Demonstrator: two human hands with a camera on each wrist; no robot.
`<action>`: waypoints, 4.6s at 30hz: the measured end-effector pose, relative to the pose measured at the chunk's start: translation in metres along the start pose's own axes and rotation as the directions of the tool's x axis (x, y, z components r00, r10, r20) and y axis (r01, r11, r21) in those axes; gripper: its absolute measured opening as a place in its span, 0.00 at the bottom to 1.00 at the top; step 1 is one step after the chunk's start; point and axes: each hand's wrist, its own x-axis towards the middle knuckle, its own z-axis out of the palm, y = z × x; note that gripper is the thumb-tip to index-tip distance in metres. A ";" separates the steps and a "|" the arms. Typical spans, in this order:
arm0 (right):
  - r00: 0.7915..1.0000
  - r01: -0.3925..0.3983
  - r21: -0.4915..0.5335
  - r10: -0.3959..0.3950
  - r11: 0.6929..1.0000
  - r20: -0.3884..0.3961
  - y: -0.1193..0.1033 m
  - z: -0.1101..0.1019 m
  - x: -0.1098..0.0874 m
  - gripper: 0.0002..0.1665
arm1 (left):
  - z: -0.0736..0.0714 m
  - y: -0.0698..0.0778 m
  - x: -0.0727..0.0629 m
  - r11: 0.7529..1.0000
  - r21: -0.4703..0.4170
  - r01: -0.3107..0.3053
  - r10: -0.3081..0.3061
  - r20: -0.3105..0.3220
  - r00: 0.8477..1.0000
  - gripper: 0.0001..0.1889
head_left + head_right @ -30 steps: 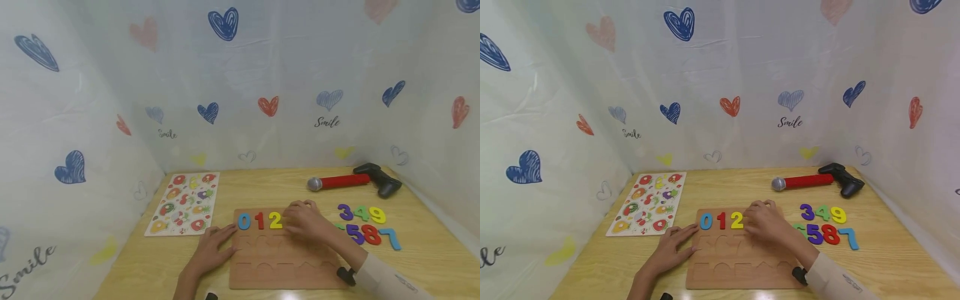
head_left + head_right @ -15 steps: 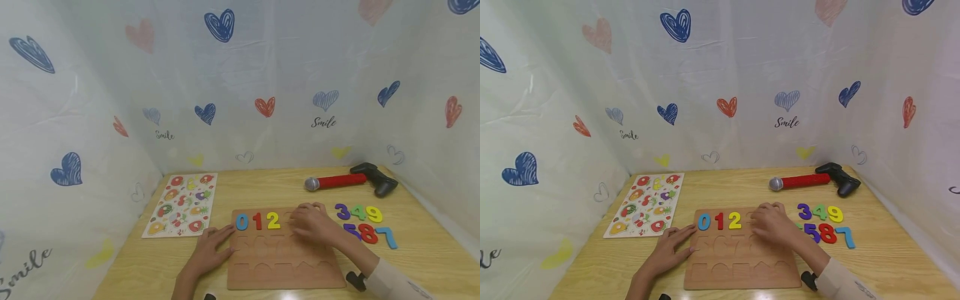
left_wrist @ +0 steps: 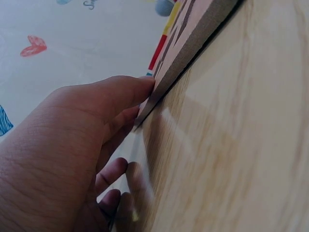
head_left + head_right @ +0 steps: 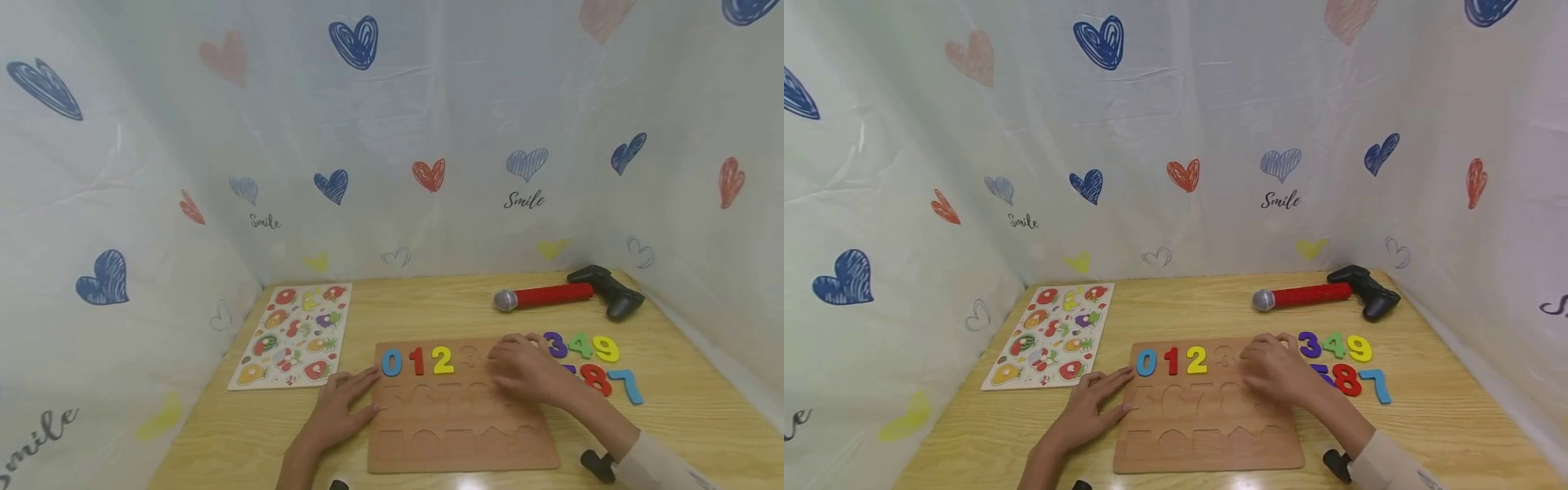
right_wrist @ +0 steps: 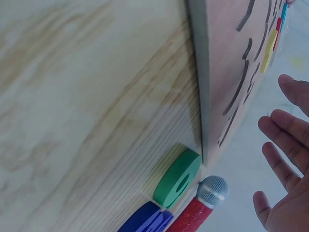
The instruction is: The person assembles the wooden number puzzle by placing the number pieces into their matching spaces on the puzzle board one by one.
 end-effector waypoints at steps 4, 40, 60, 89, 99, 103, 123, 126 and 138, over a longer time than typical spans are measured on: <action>1.000 -0.006 0.007 0.006 1.000 -0.013 0.005 -0.001 -0.007 0.18 | 0.000 0.000 0.000 1.000 0.008 -0.003 0.003 0.000 1.000 0.29; 0.992 -0.090 -0.007 0.089 0.996 -0.085 0.060 -0.014 -0.040 0.23 | 0.002 -0.003 -0.001 0.999 0.020 -0.029 0.029 -0.005 1.000 0.29; 0.970 -0.241 -0.037 0.240 0.970 -0.047 0.093 -0.017 -0.034 0.25 | 0.002 -0.003 0.000 1.000 0.022 -0.019 0.019 -0.008 1.000 0.29; 0.973 -0.232 0.023 0.232 0.972 0.004 0.111 -0.019 -0.032 0.30 | 0.003 -0.005 0.001 0.999 0.042 -0.029 0.029 -0.013 0.999 0.30; 0.981 -0.192 0.000 0.192 0.981 -0.038 0.093 -0.025 -0.026 0.31 | 0.002 -0.005 0.000 0.998 0.044 -0.035 0.036 -0.021 0.999 0.29; 0.980 -0.192 -0.002 0.192 0.981 -0.043 0.089 -0.024 -0.024 0.31 | 0.002 -0.004 0.000 0.998 0.043 -0.037 0.038 -0.021 0.999 0.30; 0.990 -0.131 -0.005 0.131 0.991 -0.049 0.064 -0.022 -0.014 0.26 | 0.003 -0.005 0.001 1.000 0.016 -0.018 0.018 -0.006 1.000 0.29; 0.992 -0.113 -0.004 0.113 0.994 -0.049 0.063 -0.018 -0.012 0.26 | 0.003 -0.005 0.001 1.000 0.017 -0.019 0.019 -0.008 1.000 0.29; 0.997 -0.057 0.006 0.057 0.998 -0.060 0.053 -0.013 -0.006 0.26 | 0.002 -0.003 -0.001 0.999 0.018 -0.037 0.038 -0.027 0.999 0.29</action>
